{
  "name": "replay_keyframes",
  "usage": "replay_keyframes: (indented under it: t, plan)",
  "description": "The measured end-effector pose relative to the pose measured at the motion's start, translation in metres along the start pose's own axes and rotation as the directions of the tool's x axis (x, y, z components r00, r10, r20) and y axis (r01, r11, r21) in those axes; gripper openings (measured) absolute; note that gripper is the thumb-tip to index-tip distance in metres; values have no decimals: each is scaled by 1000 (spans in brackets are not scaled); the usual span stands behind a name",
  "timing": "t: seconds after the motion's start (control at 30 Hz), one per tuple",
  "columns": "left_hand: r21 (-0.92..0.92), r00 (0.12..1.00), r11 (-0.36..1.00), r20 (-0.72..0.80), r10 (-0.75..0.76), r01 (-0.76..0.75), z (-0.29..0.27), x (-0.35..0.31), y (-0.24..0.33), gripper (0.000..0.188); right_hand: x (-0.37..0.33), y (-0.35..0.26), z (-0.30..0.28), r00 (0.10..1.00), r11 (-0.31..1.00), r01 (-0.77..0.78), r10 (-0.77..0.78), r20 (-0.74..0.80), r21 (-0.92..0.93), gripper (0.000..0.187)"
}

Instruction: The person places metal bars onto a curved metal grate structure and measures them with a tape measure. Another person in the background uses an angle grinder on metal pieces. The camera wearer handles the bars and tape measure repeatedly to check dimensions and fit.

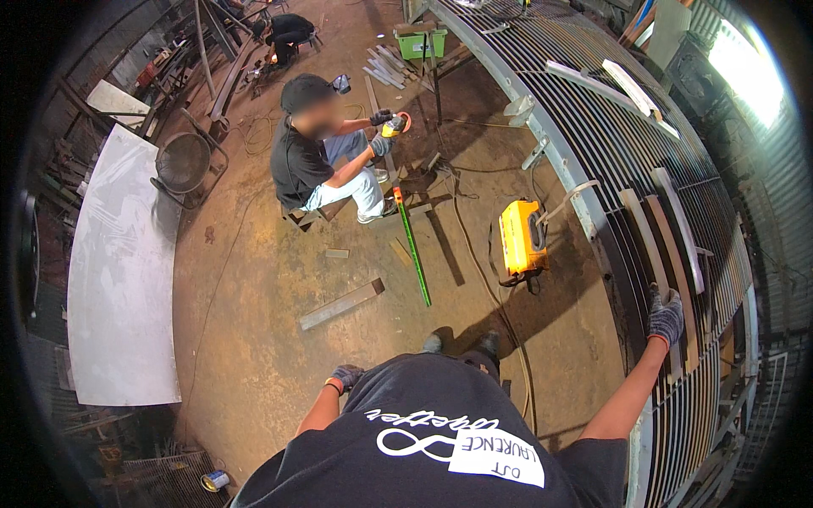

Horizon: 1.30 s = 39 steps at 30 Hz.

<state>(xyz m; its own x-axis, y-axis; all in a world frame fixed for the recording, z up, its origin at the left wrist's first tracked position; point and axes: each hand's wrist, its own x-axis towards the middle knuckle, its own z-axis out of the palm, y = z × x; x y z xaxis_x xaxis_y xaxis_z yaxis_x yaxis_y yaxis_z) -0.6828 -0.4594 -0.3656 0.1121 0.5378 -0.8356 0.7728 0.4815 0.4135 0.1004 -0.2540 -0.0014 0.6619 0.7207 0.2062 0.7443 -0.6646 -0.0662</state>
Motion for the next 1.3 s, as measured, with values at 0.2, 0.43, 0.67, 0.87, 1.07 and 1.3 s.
replay_keyframes:
  t: [0.2, 0.43, 0.67, 0.87, 1.07, 1.3]
  plan:
    - [-166, 997, 983, -10, -77, 75, -1, -16, 14, 38, -6, -10, -12, 999, 999, -34, 34, 39, -4, 80]
    - [-271, 988, 951, 6, -155, 151, -8, -24, 19, 31, -4, -15, -14, 998, 999, -30, 32, 53, -35, 80]
    - [-292, 978, 934, 22, -208, 205, -26, -37, 56, 31, -13, -25, -26, 999, 999, -38, 39, 36, -20, 66]
    - [-183, 998, 982, -27, -56, 50, -10, -17, 25, 31, -2, -6, -6, 1000, 1000, 16, -15, 11, -9, 64]
    - [-229, 992, 966, 3, -122, 120, -11, -21, 35, 33, -10, -14, -15, 1000, 1000, -24, 25, 11, -7, 64]
    - [-237, 984, 955, 35, -174, 177, -8, -15, 16, 39, -14, -11, -13, 999, 1000, -22, 22, 30, -10, 72]
